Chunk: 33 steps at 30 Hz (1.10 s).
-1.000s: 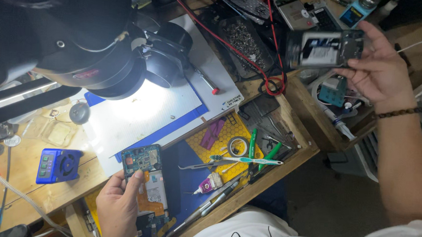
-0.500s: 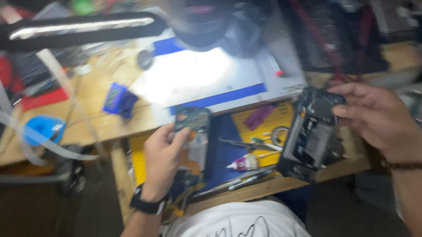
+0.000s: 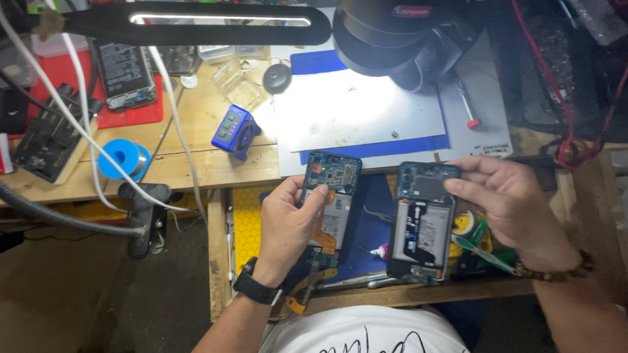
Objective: The person disassembles a mobile phone by removing internal components from the chassis, handles a second phone frame for comparison, and uses a small tool to detach connectors from a circuit board.
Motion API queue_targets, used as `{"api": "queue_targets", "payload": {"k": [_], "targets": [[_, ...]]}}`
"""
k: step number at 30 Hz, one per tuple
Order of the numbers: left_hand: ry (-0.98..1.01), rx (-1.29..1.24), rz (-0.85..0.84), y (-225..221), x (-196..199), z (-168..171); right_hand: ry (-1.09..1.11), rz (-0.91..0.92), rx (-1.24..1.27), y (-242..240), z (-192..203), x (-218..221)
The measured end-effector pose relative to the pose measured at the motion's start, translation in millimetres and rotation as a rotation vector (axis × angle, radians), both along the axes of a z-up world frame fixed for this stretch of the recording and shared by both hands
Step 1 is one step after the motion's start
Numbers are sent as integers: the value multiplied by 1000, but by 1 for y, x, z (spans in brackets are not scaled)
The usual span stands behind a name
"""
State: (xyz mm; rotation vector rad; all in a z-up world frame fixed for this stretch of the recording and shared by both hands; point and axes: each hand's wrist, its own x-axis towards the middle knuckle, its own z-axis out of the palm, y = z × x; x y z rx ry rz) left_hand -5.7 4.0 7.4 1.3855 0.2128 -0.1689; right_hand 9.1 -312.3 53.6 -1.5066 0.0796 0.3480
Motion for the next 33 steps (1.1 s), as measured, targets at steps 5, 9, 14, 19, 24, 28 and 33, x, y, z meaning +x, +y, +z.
{"api": "queue_targets", "payload": {"k": [5, 9, 14, 19, 24, 28, 33], "targets": [[-2, 21, -2, -1, 1, -1, -5, -2, -28, 12, -4, 1], [-6, 62, 1, -2, 1, -2, -27, -15, 29, 18, -6, 2], [2, 58, 1, -1, 2, -4, -18, -21, 59, 21, -8, 4], [-14, 17, 8, -2, 2, -5, -16, -16, 74, 23, -11, 4], [6, 41, 7, -1, 1, -5, -4, -25, 67, 25, -15, 6], [-33, -9, -4, -1, 2, -8, 6, -26, 105, 26, -17, 7], [-10, 23, -2, -1, 2, -9, -5, -33, 88, 27, -21, 9]]}}
